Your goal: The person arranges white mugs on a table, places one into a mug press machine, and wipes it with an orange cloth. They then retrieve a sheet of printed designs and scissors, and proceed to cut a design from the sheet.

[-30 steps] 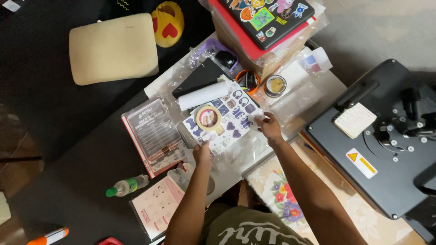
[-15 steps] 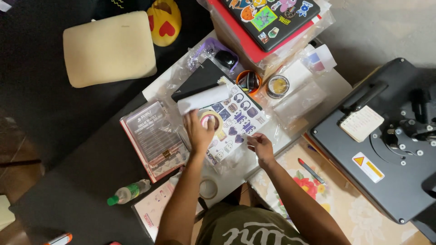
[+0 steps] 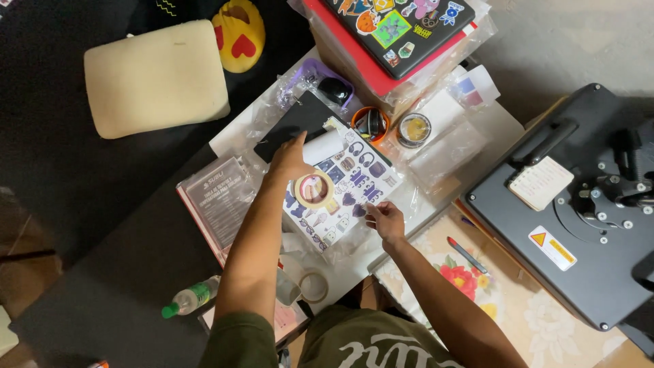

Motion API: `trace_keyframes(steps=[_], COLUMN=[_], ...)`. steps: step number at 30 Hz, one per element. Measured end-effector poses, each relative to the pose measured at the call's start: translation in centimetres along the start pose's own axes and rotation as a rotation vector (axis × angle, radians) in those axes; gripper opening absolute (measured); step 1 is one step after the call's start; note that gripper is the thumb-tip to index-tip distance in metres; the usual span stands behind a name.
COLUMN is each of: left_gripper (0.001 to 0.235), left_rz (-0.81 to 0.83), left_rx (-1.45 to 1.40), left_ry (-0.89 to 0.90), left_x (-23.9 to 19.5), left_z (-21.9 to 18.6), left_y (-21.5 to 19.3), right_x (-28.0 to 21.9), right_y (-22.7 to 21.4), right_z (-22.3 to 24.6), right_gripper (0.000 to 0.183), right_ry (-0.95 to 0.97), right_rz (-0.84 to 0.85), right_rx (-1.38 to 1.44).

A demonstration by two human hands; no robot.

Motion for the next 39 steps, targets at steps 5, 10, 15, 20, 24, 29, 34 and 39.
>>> trace_keyframes(steps=[5, 10, 15, 20, 24, 29, 34, 39], left_gripper=[0.107, 0.104, 0.104, 0.079, 0.088, 0.112, 0.132, 0.100], left_rz=[-0.039, -0.150, -0.263, -0.383, -0.237, -0.102, -0.043, -0.323], left_rx=[-0.086, -0.379, -0.646, -0.757, -0.781, -0.744, -0.638, -0.553], left_ry=[-0.040, -0.060, -0.263, -0.634, -0.917, -1.038, -1.029, -0.939], left_x=[1.2, -0.4, -4.1, -5.2, -6.5, -10.6, -7.7, -9.4], left_z=[1.9, 4.7, 10.8, 20.9, 23.1, 21.3, 23.7, 18.0], left_y=[0.1, -2.2, -3.6, 2.2, 8.3, 10.1, 12.7, 7.3], right_x=[-0.2, -1.2, -0.9, -1.7, -1.1, -1.4, -0.6, -2.6], right_y=[0.0, -0.4, -1.0, -1.3, -1.5, -1.3, -1.5, -0.5], right_z=[-0.3, 0.5, 0.1, 1.5, 1.0, 1.5, 0.7, 3.1], right_gripper=[0.021, 0.020, 0.018, 0.018, 0.018, 0.024, 0.021, 0.026], right_ry=[0.010, 0.004, 0.003, -0.016, -0.010, -0.001, -0.031, -0.021], right_rz=[-0.037, -0.050, -0.050, -0.079, -0.077, -0.016, -0.005, 0.001], right_rx=[0.040, 0.084, 0.113, 0.145, 0.162, 0.126, 0.123, 0.127])
Point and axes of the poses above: each hand's wrist, its own x-axis towards the middle knuckle, its own y-axis out of the palm, z = x × y, the point moved 5 cm from there along x, towards the middle knuckle, and after that the axes turned 9 degrees about -y, right-handed, at the moved point
